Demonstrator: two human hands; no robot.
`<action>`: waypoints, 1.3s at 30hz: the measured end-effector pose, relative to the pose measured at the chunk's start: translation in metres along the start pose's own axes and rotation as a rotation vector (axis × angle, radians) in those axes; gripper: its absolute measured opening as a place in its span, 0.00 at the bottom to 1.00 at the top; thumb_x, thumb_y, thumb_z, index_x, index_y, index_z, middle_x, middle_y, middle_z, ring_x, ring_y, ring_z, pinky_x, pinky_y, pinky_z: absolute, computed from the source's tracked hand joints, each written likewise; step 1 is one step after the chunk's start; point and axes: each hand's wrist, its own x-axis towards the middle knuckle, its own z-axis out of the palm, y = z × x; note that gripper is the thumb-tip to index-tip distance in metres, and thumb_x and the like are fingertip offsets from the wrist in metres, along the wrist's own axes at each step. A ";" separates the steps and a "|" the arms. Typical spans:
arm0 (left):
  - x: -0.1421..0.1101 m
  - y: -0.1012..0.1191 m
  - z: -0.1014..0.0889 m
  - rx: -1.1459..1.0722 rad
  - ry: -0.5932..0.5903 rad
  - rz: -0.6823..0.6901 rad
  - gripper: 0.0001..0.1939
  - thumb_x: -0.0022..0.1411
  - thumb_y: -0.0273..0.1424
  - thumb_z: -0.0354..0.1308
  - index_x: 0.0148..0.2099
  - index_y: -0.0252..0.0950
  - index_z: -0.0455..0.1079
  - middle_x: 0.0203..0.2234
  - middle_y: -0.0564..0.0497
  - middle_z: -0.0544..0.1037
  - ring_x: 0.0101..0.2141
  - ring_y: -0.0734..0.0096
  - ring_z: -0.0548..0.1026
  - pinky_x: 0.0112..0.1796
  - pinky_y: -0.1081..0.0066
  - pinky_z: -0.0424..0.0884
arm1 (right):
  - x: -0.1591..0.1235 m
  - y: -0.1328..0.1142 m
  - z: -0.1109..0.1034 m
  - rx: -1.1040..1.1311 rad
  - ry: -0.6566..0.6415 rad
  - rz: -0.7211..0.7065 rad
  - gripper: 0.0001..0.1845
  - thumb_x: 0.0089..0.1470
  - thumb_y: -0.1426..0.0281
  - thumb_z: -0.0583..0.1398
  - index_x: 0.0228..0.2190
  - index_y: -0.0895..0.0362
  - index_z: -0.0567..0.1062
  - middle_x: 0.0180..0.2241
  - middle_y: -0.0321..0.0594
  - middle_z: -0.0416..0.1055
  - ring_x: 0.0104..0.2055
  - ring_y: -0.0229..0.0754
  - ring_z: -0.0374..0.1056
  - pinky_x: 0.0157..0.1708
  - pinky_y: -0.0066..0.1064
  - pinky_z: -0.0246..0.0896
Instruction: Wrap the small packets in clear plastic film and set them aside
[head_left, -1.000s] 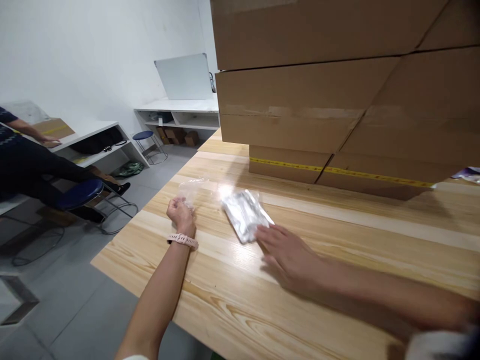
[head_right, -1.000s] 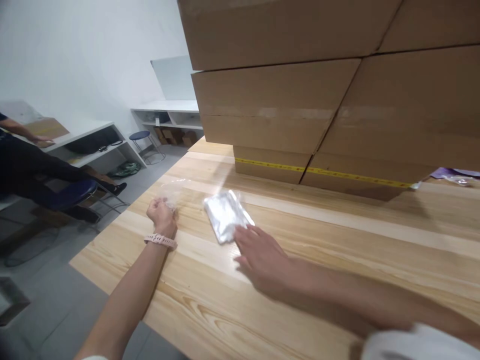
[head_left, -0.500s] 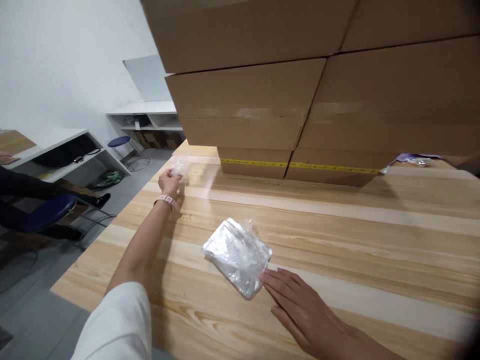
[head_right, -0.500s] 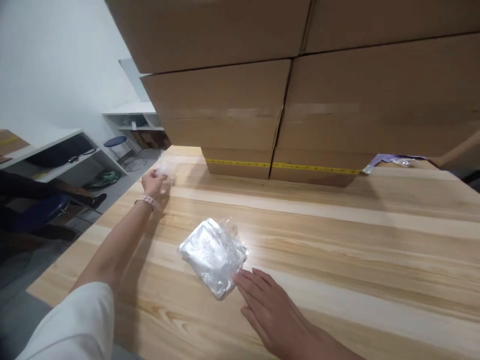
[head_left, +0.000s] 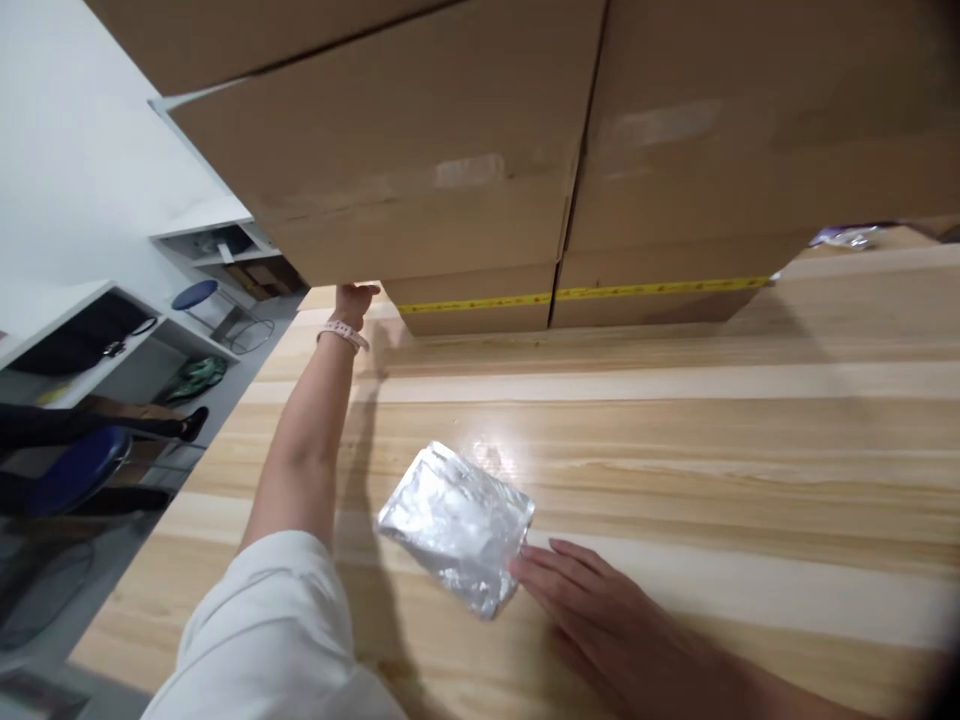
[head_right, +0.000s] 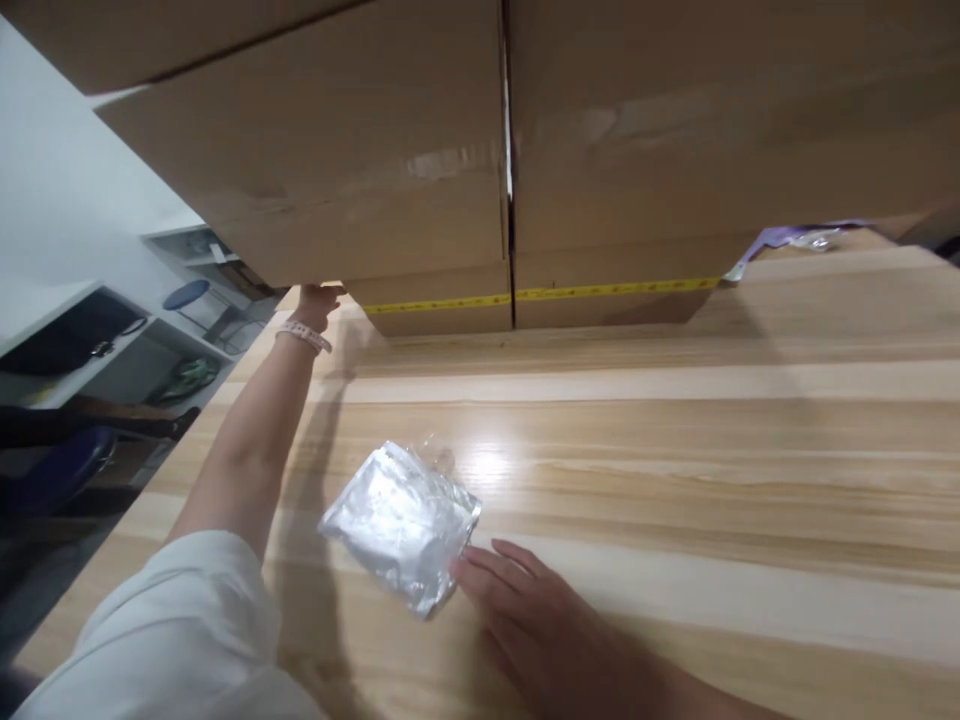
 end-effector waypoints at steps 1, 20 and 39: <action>-0.013 -0.002 -0.015 0.007 -0.071 -0.036 0.23 0.56 0.22 0.67 0.54 0.25 0.70 0.47 0.40 0.76 0.47 0.58 0.75 0.47 0.60 0.73 | -0.001 -0.001 -0.001 0.025 -0.016 0.017 0.36 0.64 0.76 0.55 0.70 0.58 0.53 0.65 0.43 0.66 0.68 0.43 0.60 0.69 0.40 0.59; -0.326 0.037 -0.038 -0.217 -0.662 0.035 0.32 0.49 0.26 0.72 0.58 0.41 0.74 0.57 0.40 0.71 0.47 0.55 0.75 0.45 0.61 0.72 | 0.017 0.040 0.002 0.091 0.435 0.587 0.20 0.63 0.63 0.54 0.53 0.54 0.75 0.54 0.48 0.75 0.57 0.56 0.67 0.57 0.53 0.60; -0.384 0.038 -0.022 -0.530 -0.512 -0.170 0.23 0.44 0.27 0.68 0.44 0.36 0.69 0.38 0.47 0.75 0.34 0.68 0.74 0.37 0.66 0.72 | 0.005 0.020 -0.009 -0.040 0.183 0.480 0.38 0.56 0.53 0.66 0.64 0.52 0.68 0.69 0.54 0.55 0.70 0.62 0.53 0.65 0.54 0.50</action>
